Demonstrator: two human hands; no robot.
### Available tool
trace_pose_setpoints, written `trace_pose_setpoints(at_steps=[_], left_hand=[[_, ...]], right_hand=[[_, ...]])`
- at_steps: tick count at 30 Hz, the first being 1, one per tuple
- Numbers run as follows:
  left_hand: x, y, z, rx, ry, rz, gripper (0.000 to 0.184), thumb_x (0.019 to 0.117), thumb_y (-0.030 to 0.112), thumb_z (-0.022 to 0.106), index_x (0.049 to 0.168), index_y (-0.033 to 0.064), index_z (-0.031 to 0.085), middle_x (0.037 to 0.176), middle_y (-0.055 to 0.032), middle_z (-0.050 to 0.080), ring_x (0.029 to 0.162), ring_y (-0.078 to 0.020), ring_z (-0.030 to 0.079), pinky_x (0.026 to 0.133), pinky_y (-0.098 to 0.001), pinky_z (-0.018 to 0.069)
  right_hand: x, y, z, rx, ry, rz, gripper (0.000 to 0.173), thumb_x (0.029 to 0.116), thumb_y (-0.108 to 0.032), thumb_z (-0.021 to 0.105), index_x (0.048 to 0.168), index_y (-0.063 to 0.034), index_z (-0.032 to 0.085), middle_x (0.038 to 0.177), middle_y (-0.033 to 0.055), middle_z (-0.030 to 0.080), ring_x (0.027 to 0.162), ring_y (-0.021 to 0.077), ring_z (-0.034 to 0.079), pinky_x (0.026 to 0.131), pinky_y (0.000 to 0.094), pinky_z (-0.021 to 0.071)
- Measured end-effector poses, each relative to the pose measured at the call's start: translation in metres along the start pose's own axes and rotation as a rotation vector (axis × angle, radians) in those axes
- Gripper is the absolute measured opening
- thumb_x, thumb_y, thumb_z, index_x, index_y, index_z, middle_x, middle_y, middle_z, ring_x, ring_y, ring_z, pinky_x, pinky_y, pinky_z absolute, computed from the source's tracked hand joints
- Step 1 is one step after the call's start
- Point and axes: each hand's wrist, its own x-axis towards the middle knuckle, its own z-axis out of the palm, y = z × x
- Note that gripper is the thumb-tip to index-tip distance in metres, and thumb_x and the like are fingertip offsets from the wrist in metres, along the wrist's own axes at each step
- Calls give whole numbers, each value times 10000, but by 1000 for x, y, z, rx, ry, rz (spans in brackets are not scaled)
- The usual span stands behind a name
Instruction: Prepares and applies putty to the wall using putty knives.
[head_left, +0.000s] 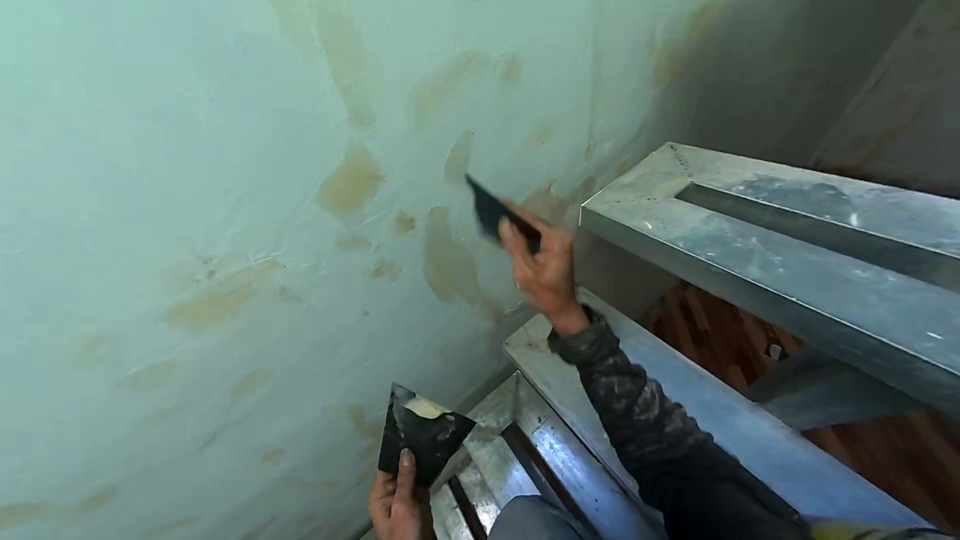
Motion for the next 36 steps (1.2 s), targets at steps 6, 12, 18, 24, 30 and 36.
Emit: trace_pose_setpoints(at_steps=[6, 12, 18, 24, 30, 36], left_hand=[[11, 34, 40, -219, -47, -163, 222, 1046, 63, 409, 1211, 35, 554, 971, -101, 751, 831, -214, 759, 714, -425, 655], [7, 36, 27, -250, 31, -197, 218, 1069, 62, 377, 1228, 44, 526, 978, -113, 746, 833, -237, 760, 701, -454, 654], [6, 47, -11, -287, 124, -191, 199, 1092, 111, 365, 1206, 99, 529, 986, -72, 744, 857, -208, 761, 697, -431, 659], [3, 35, -27, -238, 189, -148, 208, 1088, 87, 366, 1240, 62, 506, 1030, -102, 731, 914, -252, 751, 775, -472, 649], [-8, 8, -5, -160, 136, -232, 198, 1062, 18, 397, 1199, 2, 539, 995, -127, 739, 883, -263, 751, 790, -478, 642], [-12, -1, 11, -188, 96, -199, 188, 1057, 2, 397, 1155, -30, 555, 974, -137, 736, 879, -261, 743, 812, -467, 633]], right_hand=[[-118, -39, 22, 454, -260, 314, 277, 1024, -66, 532, 1183, 100, 686, 1050, 99, 762, 951, 21, 710, 898, 227, 582], [-160, -38, 24, 358, -479, 68, 330, 1043, -60, 517, 1304, 99, 641, 1223, 200, 721, 1099, 164, 724, 996, 287, 563], [-179, -39, 2, 234, -781, 286, 339, 1062, -149, 483, 1220, 51, 705, 727, 132, 683, 594, 151, 609, 615, 314, 518], [-197, -24, -3, 410, -263, 993, 295, 1071, -180, 493, 1050, 32, 697, 928, 84, 741, 881, 122, 724, 844, 338, 614], [-211, -24, -4, 712, 17, 1468, 283, 1078, -151, 520, 1282, 43, 552, 1074, 222, 706, 909, 314, 738, 752, 473, 648], [-224, -30, 3, 712, -91, 1389, 196, 1020, -29, 574, 1185, 75, 598, 1000, 190, 726, 889, 253, 740, 812, 418, 642]])
